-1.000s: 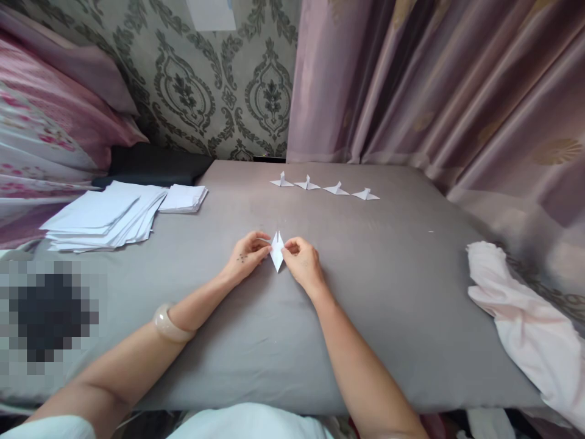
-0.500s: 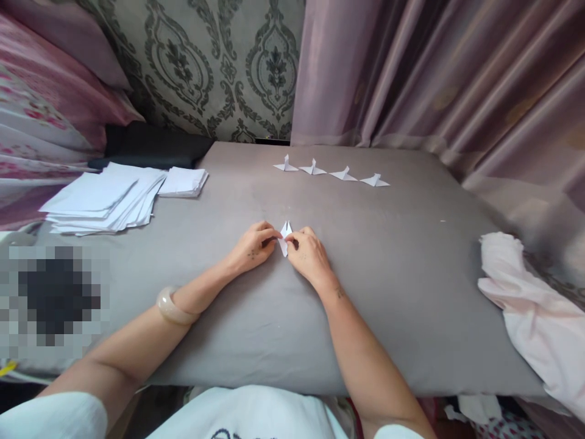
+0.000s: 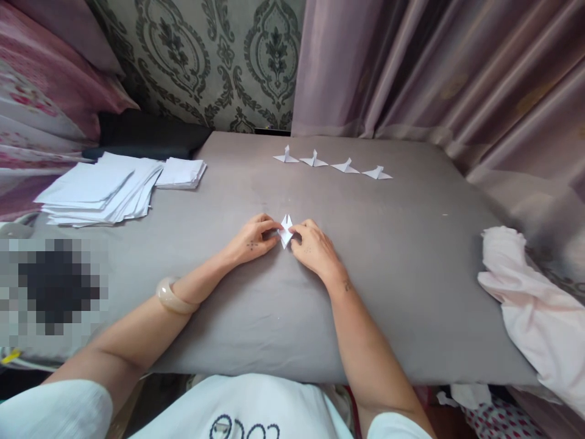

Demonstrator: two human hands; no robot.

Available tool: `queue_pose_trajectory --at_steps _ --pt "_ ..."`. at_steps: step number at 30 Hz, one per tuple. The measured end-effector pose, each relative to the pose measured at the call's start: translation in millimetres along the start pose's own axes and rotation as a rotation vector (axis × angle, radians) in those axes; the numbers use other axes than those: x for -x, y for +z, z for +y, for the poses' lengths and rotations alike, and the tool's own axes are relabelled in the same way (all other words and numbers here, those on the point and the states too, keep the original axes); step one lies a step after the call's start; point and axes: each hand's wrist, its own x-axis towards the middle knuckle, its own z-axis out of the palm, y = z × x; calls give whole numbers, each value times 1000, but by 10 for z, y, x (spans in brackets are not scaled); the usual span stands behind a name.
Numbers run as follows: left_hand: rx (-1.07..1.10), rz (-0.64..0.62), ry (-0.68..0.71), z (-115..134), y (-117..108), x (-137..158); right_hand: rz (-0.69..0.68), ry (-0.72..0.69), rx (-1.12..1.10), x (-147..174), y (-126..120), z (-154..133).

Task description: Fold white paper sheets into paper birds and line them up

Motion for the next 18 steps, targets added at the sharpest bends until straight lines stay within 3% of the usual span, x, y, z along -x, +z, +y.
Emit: queue_pose_trajectory --at_steps 18 --pt "77 81 -189 42 28 -103 103 66 -58 -151 108 112"
